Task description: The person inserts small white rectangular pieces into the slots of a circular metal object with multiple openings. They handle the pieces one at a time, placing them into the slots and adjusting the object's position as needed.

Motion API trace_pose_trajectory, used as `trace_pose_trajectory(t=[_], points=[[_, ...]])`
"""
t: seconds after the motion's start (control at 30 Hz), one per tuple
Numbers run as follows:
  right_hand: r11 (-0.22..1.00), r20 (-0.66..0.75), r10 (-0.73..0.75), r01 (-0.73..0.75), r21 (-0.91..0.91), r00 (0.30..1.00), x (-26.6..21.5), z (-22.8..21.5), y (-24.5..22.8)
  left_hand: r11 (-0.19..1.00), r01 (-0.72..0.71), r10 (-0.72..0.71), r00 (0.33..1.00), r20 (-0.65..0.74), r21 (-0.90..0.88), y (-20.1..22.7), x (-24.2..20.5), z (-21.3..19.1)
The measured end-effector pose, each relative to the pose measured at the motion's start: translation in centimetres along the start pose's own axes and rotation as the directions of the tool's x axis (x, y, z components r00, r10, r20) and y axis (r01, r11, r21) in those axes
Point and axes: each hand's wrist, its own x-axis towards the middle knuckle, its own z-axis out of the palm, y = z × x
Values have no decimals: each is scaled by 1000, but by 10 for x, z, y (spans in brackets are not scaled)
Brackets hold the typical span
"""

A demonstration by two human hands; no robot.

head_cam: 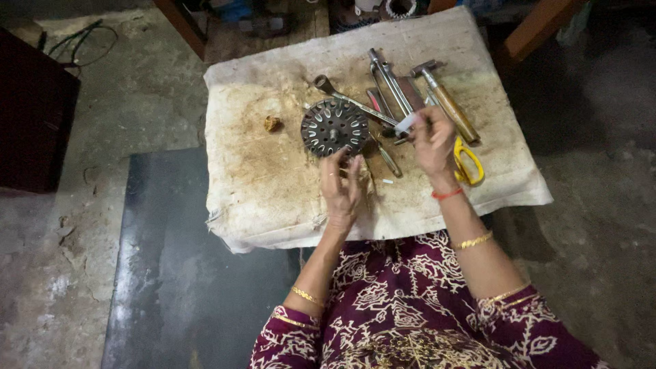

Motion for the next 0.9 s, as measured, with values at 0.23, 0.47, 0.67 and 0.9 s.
trace_pose_trajectory(t=[0.23,0.47,0.67,0.9], points=[[969,212,29,-79,232,977,-36,26,-46,324,543,-533,781,324,-775,32,0,12],[904,290,76,-189,383,954,-39,24,-53,214,579,-599,714,362,-787,30,6,9],[821,307,153,-293,490,939,-46,20,-57,228,581,-600,716,357,-781,33,6,6],[961,125,-274,268,64,953,-51,8,-87,119,646,-675,609,416,-754,39,10,-5]])
